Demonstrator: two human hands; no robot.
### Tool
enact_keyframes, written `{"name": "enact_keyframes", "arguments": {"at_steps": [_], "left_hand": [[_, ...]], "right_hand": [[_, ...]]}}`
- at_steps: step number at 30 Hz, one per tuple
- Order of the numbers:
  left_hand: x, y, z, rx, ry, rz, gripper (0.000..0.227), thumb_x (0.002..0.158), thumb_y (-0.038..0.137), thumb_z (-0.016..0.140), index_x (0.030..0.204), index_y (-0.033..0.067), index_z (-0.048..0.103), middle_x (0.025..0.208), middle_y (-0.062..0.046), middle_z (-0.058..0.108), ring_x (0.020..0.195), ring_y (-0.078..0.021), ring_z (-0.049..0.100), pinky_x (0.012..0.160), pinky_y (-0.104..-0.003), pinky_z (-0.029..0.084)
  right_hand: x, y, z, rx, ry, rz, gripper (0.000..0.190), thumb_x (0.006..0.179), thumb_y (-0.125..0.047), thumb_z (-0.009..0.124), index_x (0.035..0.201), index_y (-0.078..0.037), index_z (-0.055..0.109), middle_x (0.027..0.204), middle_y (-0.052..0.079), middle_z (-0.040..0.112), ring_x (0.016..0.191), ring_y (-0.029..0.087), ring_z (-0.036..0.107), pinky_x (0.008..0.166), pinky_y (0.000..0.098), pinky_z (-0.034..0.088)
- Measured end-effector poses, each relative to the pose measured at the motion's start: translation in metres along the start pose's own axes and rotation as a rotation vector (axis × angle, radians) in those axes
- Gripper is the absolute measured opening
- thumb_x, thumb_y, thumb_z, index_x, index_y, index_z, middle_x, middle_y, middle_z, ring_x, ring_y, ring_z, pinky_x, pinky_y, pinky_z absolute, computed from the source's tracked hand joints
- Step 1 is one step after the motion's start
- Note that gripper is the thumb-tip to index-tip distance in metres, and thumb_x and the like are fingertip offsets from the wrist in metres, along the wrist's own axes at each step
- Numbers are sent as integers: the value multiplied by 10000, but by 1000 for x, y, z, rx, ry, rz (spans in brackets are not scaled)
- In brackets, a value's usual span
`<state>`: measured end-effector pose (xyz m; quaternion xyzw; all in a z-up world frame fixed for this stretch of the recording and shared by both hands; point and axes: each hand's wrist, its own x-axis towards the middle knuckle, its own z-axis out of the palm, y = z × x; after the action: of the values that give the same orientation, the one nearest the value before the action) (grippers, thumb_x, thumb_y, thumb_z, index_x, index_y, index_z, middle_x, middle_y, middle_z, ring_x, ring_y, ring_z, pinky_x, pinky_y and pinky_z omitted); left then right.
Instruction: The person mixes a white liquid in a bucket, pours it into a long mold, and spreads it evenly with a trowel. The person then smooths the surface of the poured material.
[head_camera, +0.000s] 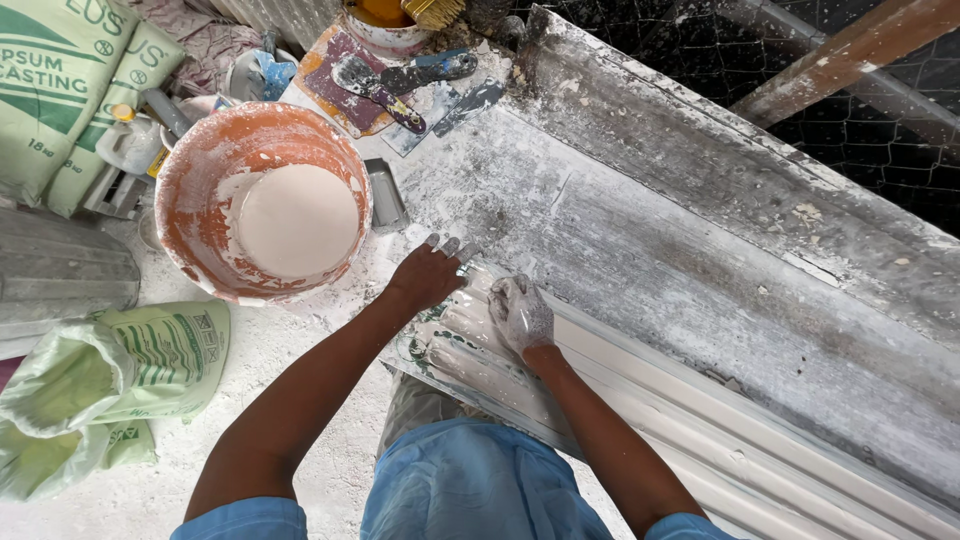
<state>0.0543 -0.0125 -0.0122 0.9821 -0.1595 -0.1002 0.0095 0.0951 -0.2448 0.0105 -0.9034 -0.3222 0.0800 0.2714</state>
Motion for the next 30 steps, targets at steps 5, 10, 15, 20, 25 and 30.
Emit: {"name": "enact_keyframes", "arguments": {"at_steps": [5, 10, 15, 20, 25, 30], "left_hand": [[5, 11, -7, 81, 32, 94, 242, 996, 290, 531, 990, 269, 771, 1037, -20, 673, 974, -234, 665, 889, -438, 473], [7, 14, -15, 89, -20, 70, 243, 993, 286, 535, 950, 259, 773, 1018, -24, 671, 1001, -235, 663, 881, -432, 478], [9, 15, -30, 123, -31, 84, 236, 971, 261, 564, 877, 238, 780, 1033, -20, 675, 999, -233, 669, 1012, -465, 441], [10, 21, -39, 133, -65, 91, 235, 963, 218, 578, 849, 223, 783, 1026, -6, 684, 1010, -215, 664, 1085, -476, 408], [23, 37, -39, 180, -100, 65, 223, 958, 194, 586, 868, 178, 789, 1067, -16, 680, 1011, -204, 663, 950, -423, 469], [21, 53, -30, 77, -33, 73, 227, 974, 207, 573, 888, 190, 782, 1065, -42, 687, 989, -228, 667, 893, -430, 483]], "right_hand": [[-5, -1, -6, -45, -78, 76, 207, 876, -234, 686, 1058, -135, 698, 1073, 114, 627, 1035, 320, 618, 891, 443, 539], [-6, 8, -6, -94, -65, -30, 219, 939, -269, 652, 1100, -129, 704, 1060, 118, 626, 1024, 314, 622, 908, 436, 543], [-18, 25, -24, -148, -166, -29, 234, 959, -239, 620, 1143, -110, 685, 1111, 108, 629, 1018, 299, 619, 895, 442, 541], [-35, 34, -44, -148, -180, -75, 231, 951, -197, 621, 1169, -186, 696, 1059, 96, 630, 1039, 302, 612, 882, 425, 552], [-40, 47, -40, -261, -312, -108, 317, 976, -168, 557, 1270, -201, 671, 1028, 127, 586, 1004, 310, 583, 876, 448, 535], [-35, 43, -21, -428, 11, -396, 237, 987, -243, 550, 1123, -71, 640, 1166, 123, 590, 1082, 273, 590, 1012, 487, 538]]}}
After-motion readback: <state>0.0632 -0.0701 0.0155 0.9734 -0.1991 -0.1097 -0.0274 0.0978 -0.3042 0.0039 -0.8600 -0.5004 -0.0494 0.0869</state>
